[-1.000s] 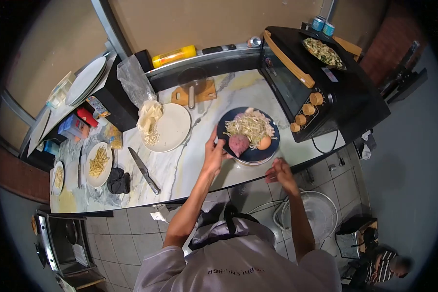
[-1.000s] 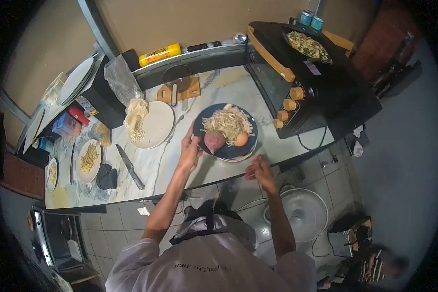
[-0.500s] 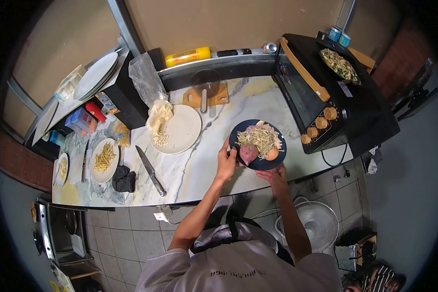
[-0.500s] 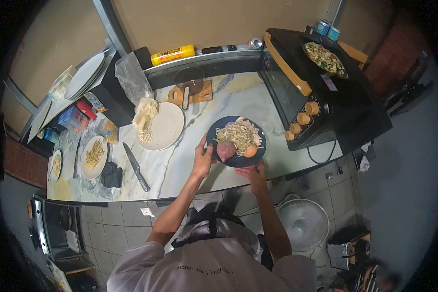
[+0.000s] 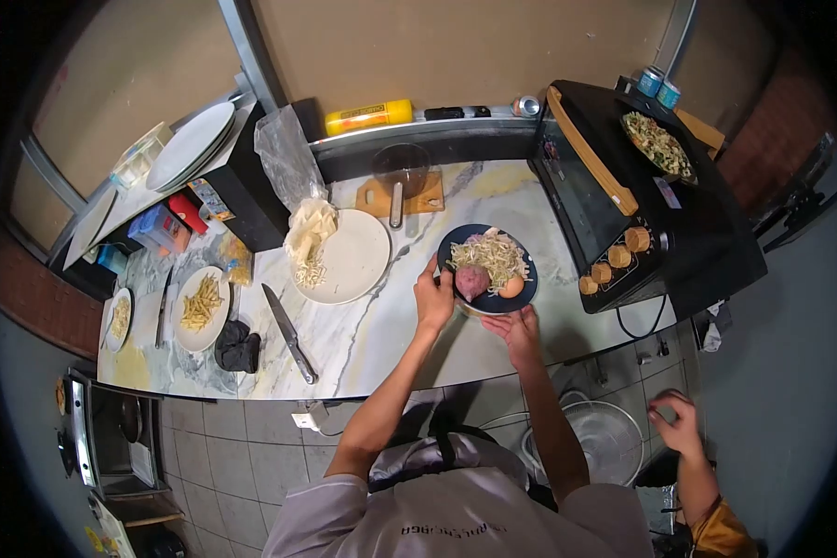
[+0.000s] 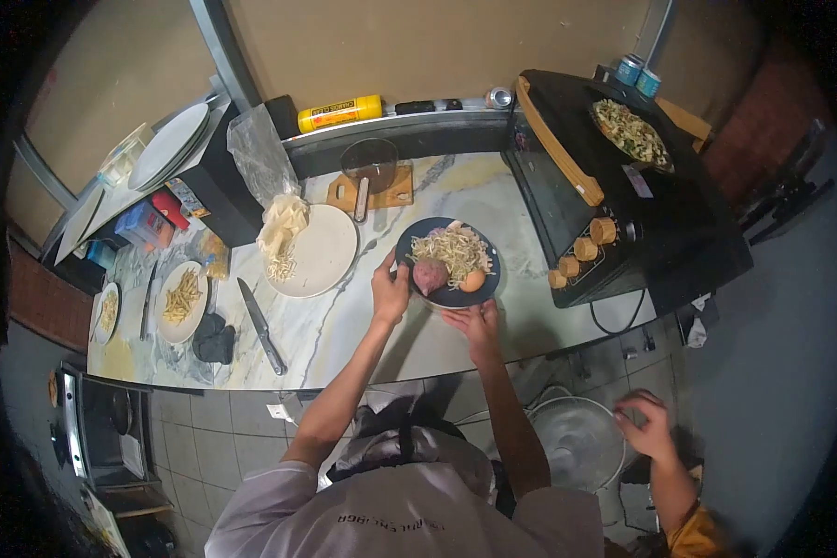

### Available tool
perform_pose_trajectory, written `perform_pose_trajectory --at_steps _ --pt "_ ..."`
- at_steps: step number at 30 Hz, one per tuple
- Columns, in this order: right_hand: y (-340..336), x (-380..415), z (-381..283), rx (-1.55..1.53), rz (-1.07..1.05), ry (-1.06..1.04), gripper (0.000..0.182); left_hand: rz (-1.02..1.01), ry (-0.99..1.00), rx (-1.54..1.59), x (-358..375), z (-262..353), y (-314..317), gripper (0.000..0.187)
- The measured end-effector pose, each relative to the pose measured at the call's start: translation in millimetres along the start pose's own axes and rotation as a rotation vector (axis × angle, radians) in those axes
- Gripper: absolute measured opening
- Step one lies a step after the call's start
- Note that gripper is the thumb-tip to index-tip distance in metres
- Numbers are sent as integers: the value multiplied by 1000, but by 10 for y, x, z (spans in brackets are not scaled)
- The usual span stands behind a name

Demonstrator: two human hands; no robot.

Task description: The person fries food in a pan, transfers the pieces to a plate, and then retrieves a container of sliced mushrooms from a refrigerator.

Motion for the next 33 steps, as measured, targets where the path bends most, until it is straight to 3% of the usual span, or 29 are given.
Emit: perform_pose_trajectory --at_steps 4,9,12,16,22,27,33 --pt "45 -133 -42 11 25 10 23 7 -72 14 -61 133 4 40" --pt "21 -279 -55 -52 84 24 10 50 49 -125 -214 134 14 41" --pt "5 -373 -41 -44 42 6 10 69 102 -157 -282 174 24 40" --pt "5 -482 -42 -60 -4 32 11 33 15 -121 -374 183 37 36" --pt "47 -564 -94 -103 -60 15 11 86 129 -298 -467 251 21 33" --pt "86 -583 -120 -81 -62 31 12 8 -28 -202 -532 221 26 32" --pt "98 -595 -127 -36 -75 52 14 -25 -3 -276 -631 109 74 37"
Point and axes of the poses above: each hand's wrist, its own x-axis away from the middle knuckle, its own y-axis out of the palm, z = x × y, the point moved 5 cm from there along -x, towards the middle knuckle
